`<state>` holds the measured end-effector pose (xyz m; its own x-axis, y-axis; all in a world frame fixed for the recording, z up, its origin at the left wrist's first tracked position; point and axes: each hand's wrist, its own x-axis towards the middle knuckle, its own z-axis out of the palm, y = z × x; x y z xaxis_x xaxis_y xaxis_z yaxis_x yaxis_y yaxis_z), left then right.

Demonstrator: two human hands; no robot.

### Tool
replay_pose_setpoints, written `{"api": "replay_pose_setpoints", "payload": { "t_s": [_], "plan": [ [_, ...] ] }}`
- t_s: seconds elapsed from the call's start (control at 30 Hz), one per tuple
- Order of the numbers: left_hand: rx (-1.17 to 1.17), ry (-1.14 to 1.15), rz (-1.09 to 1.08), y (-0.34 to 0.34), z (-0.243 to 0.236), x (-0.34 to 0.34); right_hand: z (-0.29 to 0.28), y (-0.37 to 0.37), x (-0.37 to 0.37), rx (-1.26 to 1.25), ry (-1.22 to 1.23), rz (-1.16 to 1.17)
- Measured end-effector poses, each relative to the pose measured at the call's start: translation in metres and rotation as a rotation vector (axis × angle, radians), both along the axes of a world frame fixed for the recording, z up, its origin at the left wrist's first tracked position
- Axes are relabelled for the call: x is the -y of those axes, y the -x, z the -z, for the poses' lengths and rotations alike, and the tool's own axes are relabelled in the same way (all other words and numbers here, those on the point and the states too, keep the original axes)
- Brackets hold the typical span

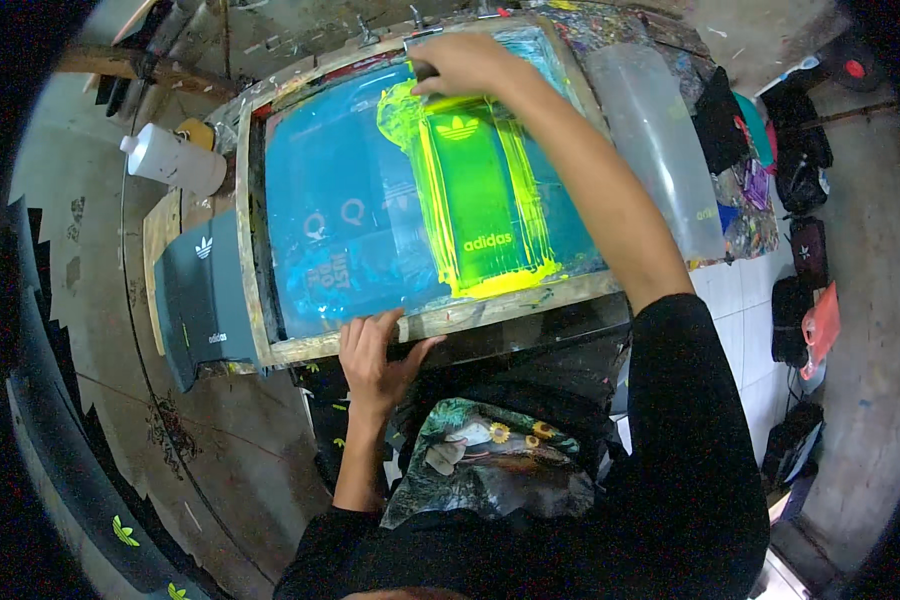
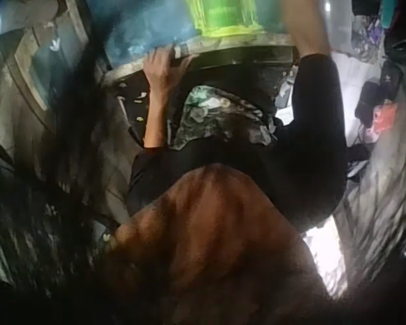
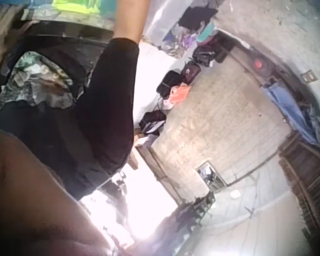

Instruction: The person repeatedly screen prints apparel parts by placing fabric pieces on a base plate, lowering a screen frame, applying yellow ink across the stencil stencil, and lifting the screen frame to remove and stack the printed pieces.

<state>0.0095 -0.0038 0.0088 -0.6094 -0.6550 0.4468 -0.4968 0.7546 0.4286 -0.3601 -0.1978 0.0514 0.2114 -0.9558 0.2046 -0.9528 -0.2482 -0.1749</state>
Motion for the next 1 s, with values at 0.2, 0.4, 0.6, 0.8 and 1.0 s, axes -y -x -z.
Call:
{"api": "replay_pose_setpoints", "payload": {
  "t_s": [0.2,0.4,0.6,0.8,1.0],
  "plan": [
    [0.012,-0.013,-0.008,0.000,0.009,-0.002,0.006,0.006,0.012,-0.042,-0.036,0.101],
    [0.025,-0.016,-0.020,0.000,0.009,-0.003,-0.006,-0.054,-0.100,0.082,-0.103,0.082],
    [-0.009,0.024,-0.016,0.005,0.007,-0.003,-0.006,-0.113,-0.234,0.024,-0.027,0.074],
    [-0.073,0.080,-0.029,0.004,0.009,-0.004,0.004,-0.141,-0.286,-0.046,0.081,0.126],
    [-0.125,0.183,-0.011,0.002,-0.027,0.001,-0.052,-0.149,-0.301,-0.023,0.117,0.156]
  ]
}}
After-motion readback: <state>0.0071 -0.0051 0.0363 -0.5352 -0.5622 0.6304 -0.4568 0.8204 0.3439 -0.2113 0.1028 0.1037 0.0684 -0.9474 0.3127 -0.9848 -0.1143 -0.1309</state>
